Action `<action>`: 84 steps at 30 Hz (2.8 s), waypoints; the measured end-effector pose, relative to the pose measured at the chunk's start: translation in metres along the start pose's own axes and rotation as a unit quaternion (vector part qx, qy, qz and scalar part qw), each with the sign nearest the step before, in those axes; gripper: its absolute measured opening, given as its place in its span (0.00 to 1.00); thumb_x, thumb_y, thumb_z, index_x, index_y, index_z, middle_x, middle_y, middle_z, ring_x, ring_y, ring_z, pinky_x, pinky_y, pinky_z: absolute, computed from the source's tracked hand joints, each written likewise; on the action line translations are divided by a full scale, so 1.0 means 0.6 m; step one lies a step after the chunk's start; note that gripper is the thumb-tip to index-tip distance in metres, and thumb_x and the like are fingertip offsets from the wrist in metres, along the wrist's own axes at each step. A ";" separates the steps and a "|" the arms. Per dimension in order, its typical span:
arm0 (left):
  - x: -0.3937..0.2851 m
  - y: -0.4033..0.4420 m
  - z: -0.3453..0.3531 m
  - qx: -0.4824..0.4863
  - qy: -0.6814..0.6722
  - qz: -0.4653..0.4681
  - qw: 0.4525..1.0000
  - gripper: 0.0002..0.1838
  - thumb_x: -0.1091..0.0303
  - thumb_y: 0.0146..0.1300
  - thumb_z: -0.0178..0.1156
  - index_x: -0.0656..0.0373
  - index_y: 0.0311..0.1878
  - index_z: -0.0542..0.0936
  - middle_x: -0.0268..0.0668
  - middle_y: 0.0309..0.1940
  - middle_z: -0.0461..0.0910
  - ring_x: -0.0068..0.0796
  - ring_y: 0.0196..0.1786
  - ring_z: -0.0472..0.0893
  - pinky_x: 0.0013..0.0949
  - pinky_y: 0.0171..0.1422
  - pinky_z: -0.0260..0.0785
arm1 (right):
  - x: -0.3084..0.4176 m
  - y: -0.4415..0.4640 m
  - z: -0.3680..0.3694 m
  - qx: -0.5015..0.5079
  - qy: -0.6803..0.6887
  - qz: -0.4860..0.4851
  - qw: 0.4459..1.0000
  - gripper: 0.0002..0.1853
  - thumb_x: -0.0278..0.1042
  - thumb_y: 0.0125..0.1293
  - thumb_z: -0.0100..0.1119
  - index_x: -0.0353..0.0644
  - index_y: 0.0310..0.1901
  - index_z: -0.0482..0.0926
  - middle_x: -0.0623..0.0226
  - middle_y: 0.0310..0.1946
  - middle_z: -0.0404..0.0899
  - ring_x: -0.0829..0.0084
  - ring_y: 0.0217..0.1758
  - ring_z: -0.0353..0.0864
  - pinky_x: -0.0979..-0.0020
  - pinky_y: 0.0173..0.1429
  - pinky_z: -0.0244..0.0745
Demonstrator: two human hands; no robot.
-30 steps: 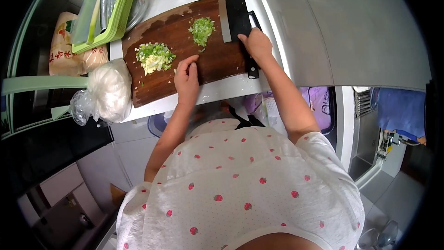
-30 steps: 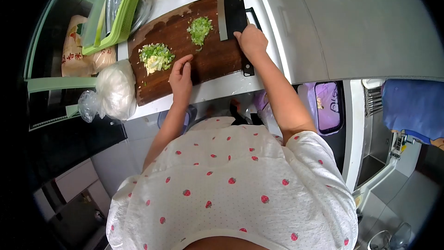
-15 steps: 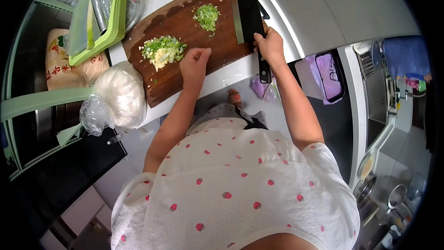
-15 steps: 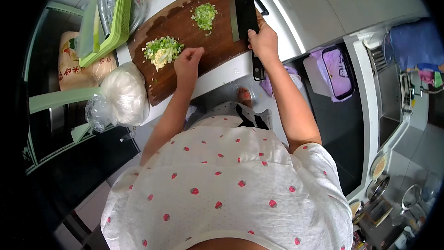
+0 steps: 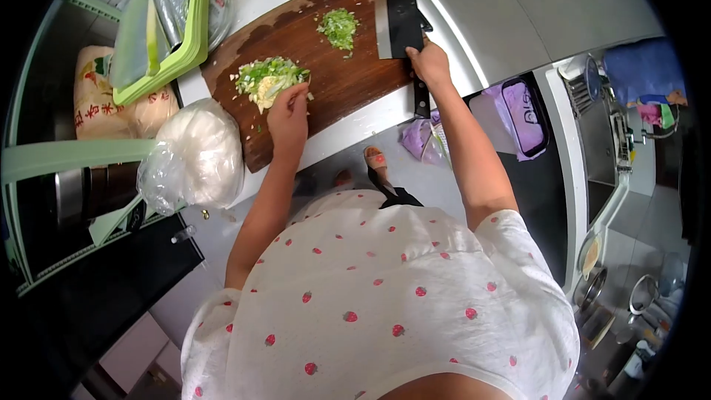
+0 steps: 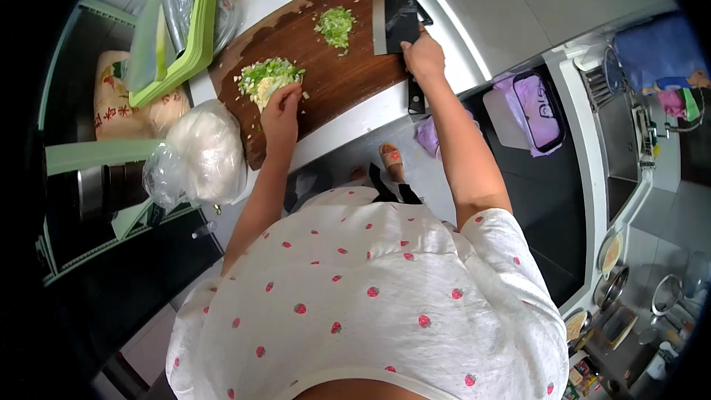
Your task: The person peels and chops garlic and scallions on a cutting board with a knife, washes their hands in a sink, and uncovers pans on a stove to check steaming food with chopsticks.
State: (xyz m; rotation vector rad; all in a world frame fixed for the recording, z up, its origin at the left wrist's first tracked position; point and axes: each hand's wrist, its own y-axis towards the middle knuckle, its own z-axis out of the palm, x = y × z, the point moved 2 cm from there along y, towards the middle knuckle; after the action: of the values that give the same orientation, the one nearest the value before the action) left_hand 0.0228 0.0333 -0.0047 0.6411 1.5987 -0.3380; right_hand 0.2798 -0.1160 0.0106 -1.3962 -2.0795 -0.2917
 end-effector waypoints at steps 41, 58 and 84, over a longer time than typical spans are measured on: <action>-0.183 -0.066 0.259 0.271 -0.137 -0.075 0.950 0.08 0.68 0.68 0.52 0.63 0.37 0.75 0.36 0.32 0.78 0.24 0.39 0.76 0.27 0.51 0.67 | -0.097 -0.318 -0.181 -0.146 0.260 -0.076 0.952 0.11 0.31 0.58 0.54 0.33 0.38 0.80 0.53 0.31 0.82 0.57 0.35 0.82 0.64 0.42 0.75; -0.364 -0.576 0.862 0.576 -0.256 -0.183 0.754 0.06 0.68 0.66 0.56 0.60 0.36 0.78 0.32 0.33 0.79 0.18 0.37 0.76 0.23 0.45 0.69 | -0.595 -0.545 -0.558 -0.431 0.211 0.063 0.875 0.08 0.31 0.60 0.56 0.36 0.35 0.79 0.54 0.29 0.80 0.55 0.32 0.80 0.61 0.37 0.74; -0.347 -0.362 1.673 0.387 -0.281 -0.187 0.858 0.19 0.70 0.67 0.49 0.70 0.58 0.70 0.32 0.31 0.75 0.18 0.34 0.74 0.23 0.39 0.68 | -1.027 0.109 -0.872 -0.419 0.241 0.118 0.867 0.10 0.30 0.60 0.50 0.35 0.36 0.79 0.47 0.34 0.80 0.48 0.40 0.79 0.56 0.46 0.72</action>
State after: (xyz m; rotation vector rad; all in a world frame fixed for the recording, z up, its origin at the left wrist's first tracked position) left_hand 0.7166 -0.7511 0.0261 0.7302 0.9637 -1.3790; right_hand 0.6873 -0.8162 0.0469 -1.7772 -1.3621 -1.4076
